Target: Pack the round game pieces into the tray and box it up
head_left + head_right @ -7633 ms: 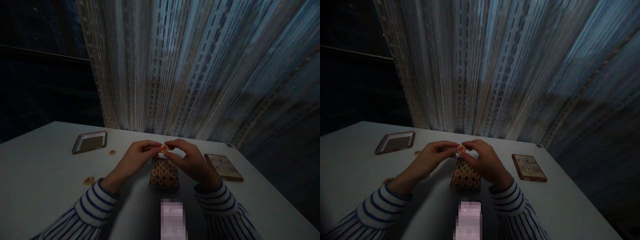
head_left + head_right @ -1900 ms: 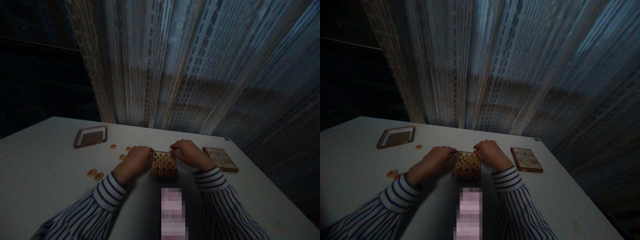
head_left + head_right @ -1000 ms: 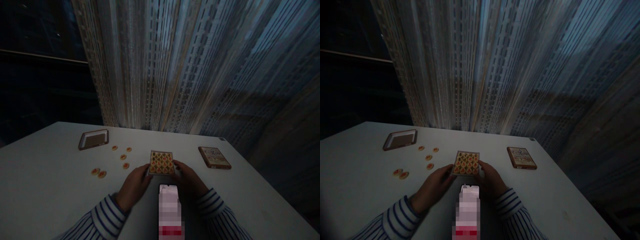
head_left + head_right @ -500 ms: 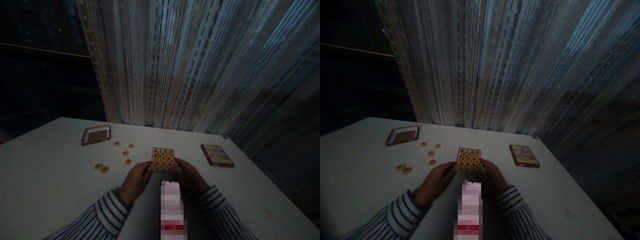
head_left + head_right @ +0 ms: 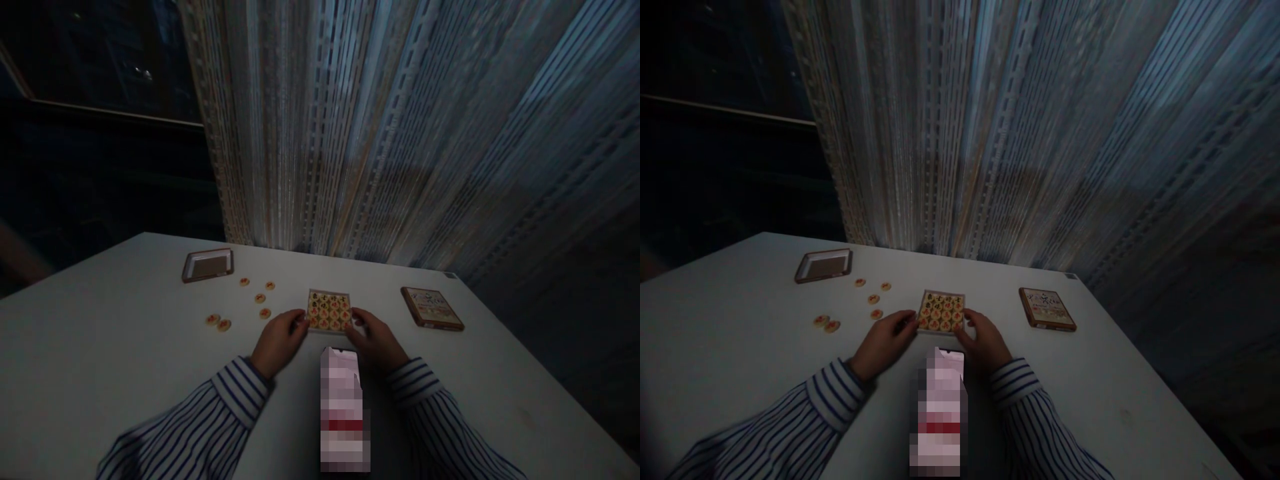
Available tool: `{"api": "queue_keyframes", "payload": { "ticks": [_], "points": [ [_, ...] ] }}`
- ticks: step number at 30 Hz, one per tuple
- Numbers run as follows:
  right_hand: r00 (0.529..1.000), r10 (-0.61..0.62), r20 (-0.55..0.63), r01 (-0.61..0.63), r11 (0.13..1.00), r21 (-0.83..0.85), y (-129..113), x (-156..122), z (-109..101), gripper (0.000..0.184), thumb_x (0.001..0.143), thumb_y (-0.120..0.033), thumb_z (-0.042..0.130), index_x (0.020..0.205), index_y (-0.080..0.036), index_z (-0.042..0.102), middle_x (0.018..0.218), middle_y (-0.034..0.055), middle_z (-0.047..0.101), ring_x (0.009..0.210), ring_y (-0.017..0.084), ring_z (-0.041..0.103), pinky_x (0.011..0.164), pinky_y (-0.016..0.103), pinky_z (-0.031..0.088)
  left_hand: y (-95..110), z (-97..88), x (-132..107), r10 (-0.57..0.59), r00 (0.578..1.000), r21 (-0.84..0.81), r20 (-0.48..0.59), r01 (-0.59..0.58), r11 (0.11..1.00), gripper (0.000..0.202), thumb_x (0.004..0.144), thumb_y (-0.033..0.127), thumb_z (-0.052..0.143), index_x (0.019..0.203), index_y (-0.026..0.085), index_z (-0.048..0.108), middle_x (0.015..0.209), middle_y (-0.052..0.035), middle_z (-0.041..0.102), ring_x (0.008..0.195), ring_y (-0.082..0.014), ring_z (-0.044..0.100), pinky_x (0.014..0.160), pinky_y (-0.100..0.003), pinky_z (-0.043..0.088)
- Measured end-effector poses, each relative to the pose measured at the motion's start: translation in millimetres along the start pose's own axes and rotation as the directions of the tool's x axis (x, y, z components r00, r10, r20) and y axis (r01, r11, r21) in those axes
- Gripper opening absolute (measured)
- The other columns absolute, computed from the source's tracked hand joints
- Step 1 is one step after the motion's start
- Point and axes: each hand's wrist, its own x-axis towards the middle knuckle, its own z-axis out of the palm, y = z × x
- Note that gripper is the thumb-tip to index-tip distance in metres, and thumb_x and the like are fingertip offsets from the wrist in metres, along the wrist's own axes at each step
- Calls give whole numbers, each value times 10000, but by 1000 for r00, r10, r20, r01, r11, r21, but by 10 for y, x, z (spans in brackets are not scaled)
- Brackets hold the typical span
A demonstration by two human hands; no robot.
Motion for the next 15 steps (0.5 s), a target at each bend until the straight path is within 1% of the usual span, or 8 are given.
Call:
{"api": "queue_keyframes", "payload": {
  "ticks": [2,4,7,11,15],
  "points": [
    [1000,20,-21,-19,1000,14,-6,1,3,433,794,-367,485,1156,-130,513,1032,105,621,893,195,585,776,336,475,-30,23,-6,-2,999,-17,-40,2,1000,348,842,361,419,1027,137,611,960,-89,678,862,-201,621,778,-318,479],
    [999,24,-37,-23,1000,21,-5,5,10,427,791,-370,486,1140,-127,523,1015,108,624,876,198,586,761,340,476,-61,51,-15,-13,996,-22,-87,11,1000,335,832,352,435,1011,138,620,931,-95,685,844,-205,625,754,-317,487],
    [998,21,-57,-19,999,29,7,10,26,437,785,-381,488,1128,-115,531,992,114,627,849,201,590,742,343,480,-89,87,-31,17,990,17,-137,-15,1000,322,831,341,440,1008,147,627,917,-93,687,844,-207,626,740,-316,488],
    [997,14,-80,-11,999,42,14,6,37,422,788,-381,477,1109,-116,543,960,108,631,824,196,593,735,342,484,-82,102,-49,83,986,90,-144,-71,993,300,838,319,433,987,150,631,916,-87,684,845,-199,623,745,-307,483],
    [996,-4,-88,7,999,34,1,0,37,415,791,-377,474,1104,-115,547,970,110,627,813,190,591,738,340,480,-47,85,-67,85,985,117,-152,-68,991,286,833,313,441,961,143,633,896,-90,681,837,-200,618,744,-309,477]
  ]
}}
